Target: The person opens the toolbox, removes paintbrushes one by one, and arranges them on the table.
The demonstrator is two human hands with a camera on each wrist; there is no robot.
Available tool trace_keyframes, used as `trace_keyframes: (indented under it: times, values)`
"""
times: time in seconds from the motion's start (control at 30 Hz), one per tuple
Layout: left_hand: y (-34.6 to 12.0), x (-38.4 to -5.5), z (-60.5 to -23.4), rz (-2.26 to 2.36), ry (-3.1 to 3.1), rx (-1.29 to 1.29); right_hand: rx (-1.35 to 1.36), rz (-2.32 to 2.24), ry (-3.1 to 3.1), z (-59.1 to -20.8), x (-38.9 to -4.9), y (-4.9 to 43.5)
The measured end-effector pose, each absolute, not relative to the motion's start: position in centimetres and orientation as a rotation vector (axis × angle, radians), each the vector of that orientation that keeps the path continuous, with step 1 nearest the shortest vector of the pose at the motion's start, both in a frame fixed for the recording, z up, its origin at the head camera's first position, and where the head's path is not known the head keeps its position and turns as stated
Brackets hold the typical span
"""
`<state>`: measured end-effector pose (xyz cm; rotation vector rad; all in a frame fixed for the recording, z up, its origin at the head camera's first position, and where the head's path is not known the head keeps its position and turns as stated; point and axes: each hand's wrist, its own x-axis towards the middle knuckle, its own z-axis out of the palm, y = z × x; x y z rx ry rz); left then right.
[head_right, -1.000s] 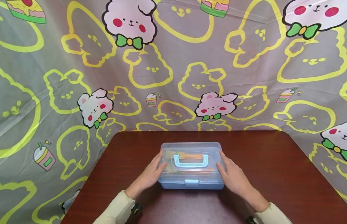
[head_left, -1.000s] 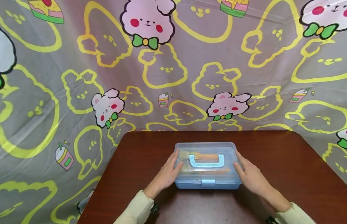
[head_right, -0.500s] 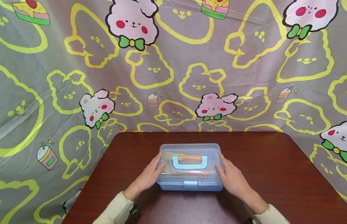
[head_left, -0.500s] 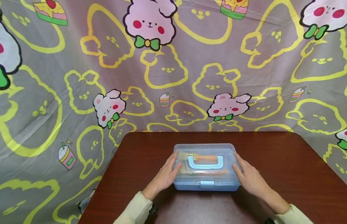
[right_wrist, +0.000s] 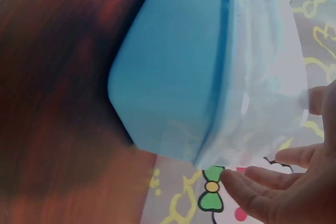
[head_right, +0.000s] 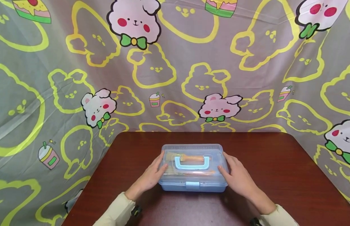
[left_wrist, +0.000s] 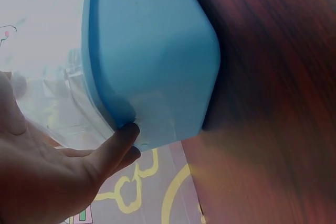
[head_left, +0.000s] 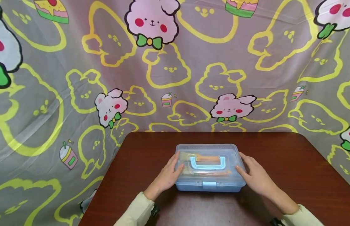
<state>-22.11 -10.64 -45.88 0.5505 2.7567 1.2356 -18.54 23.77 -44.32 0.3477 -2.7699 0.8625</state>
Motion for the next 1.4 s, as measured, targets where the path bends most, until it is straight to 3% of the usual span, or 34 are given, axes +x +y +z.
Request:
trace_keyframes:
  times: [0.43,0.7,1.07,1.4]
  values:
    - [-10.5,-22.0,-45.7,1.210,2.774,0.507,0.580,0.780,-2.497,-43.2,-16.3,23.7]
    - [-10.4,-22.0,-45.9,1.215,2.769,0.518,0.903,0.934,-2.362,-43.3,-15.3,23.0]
    - [-10.4,-22.0,-46.2,1.204,2.817,0.561,1.214,1.776,-2.419,-44.9,-14.2,21.8]
    - [-10.5,-22.1,-45.9,1.212,2.807,0.563,1.039,2.639,-2.368,-47.1,-14.1,19.8]
